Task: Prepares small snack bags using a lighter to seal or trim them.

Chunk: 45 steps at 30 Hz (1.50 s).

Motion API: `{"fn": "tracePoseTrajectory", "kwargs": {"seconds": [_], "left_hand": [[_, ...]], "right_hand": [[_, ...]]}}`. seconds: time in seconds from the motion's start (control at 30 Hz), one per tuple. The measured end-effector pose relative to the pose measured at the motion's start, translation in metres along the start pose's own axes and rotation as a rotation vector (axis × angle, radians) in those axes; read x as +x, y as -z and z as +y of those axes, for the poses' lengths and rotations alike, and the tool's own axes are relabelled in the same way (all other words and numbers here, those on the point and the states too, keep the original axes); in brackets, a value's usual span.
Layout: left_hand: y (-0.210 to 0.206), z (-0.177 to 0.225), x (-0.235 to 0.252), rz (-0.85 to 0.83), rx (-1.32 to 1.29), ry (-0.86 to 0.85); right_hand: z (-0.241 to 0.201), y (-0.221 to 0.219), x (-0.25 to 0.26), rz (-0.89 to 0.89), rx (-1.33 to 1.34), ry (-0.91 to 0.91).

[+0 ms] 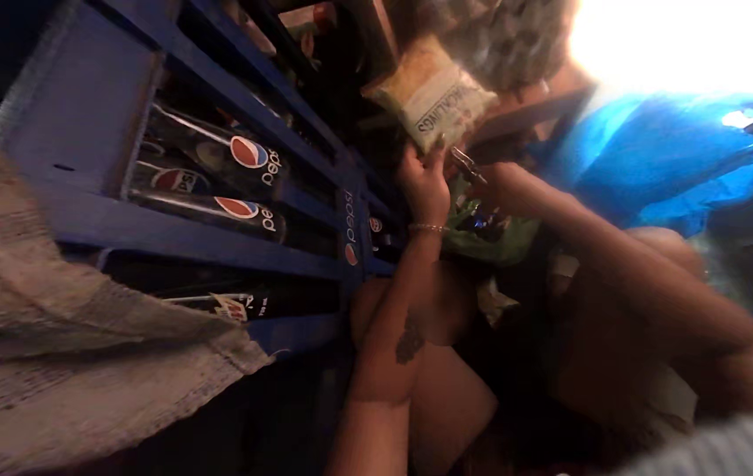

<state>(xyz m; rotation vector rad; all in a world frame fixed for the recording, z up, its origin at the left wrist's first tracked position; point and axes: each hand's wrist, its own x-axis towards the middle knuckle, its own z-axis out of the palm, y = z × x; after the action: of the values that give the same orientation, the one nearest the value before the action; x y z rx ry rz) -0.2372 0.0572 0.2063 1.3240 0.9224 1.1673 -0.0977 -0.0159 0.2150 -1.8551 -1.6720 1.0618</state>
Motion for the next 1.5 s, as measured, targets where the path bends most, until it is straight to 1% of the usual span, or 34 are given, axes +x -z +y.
{"fn": "tracePoseTrajectory", "kwargs": {"seconds": [0.07, 0.13, 0.2, 0.27, 0.33, 0.37, 0.43, 0.5, 0.57, 0.67, 0.73, 0.87, 1.0, 1.13, 1.27, 1.37, 1.43, 1.5], "left_hand": [[0.0, 0.005, 0.0, -0.004, -0.059, 0.055], [0.003, 0.01, -0.002, 0.016, -0.116, 0.114], [0.008, 0.013, -0.002, 0.051, -0.108, 0.102], [0.016, 0.01, 0.002, 0.068, 0.029, -0.034], [0.025, 0.006, 0.007, 0.054, 0.28, -0.266], [0.03, 0.008, 0.009, 0.018, 0.382, -0.35], [0.037, 0.012, 0.014, -0.129, 0.437, -0.436], [0.041, 0.011, 0.019, -0.285, 0.38, -0.442], [0.041, 0.009, 0.02, -0.368, 0.3, -0.446], [0.037, 0.013, 0.013, -0.339, 0.297, -0.439], [0.035, 0.015, 0.008, -0.286, 0.373, -0.444], [0.033, 0.014, 0.006, -0.203, 0.527, -0.527], [0.036, 0.014, 0.009, -0.219, 0.541, -0.556], [0.038, 0.016, 0.008, -0.223, 0.593, -0.494], [0.036, 0.021, 0.004, -0.208, 0.628, -0.421], [0.036, 0.025, 0.002, -0.212, 0.667, -0.38], [0.037, 0.026, 0.002, -0.229, 0.708, -0.364], [0.037, 0.023, 0.002, -0.233, 0.74, -0.388]], "right_hand": [[-0.001, 0.0, 0.001, -0.011, 0.098, 0.041], [-0.003, -0.002, 0.002, 0.039, 0.177, 0.093], [-0.005, 0.002, 0.001, 0.087, 0.244, 0.123], [-0.007, 0.009, -0.003, 0.077, 0.331, 0.139], [-0.009, 0.015, -0.009, 0.013, 0.437, 0.15], [-0.011, 0.019, -0.013, -0.028, 0.477, 0.156], [-0.013, 0.025, -0.02, -0.084, 0.517, 0.196], [-0.012, 0.031, -0.026, -0.097, 0.52, 0.234], [-0.01, 0.035, -0.029, -0.113, 0.583, 0.247], [-0.008, 0.039, -0.034, -0.147, 0.636, 0.255], [-0.006, 0.04, -0.035, -0.149, 0.644, 0.258], [-0.007, 0.041, -0.033, -0.116, 0.661, 0.195], [-0.004, 0.042, -0.028, 0.032, 0.663, 0.128], [-0.004, 0.045, -0.027, 0.04, 0.726, 0.05], [-0.004, 0.044, -0.03, 0.033, 0.632, 0.131], [-0.004, 0.041, -0.028, 0.032, 0.377, 0.184], [-0.001, 0.037, -0.022, 0.078, 0.191, 0.195], [0.004, 0.033, -0.018, 0.135, 0.079, 0.216]]}}
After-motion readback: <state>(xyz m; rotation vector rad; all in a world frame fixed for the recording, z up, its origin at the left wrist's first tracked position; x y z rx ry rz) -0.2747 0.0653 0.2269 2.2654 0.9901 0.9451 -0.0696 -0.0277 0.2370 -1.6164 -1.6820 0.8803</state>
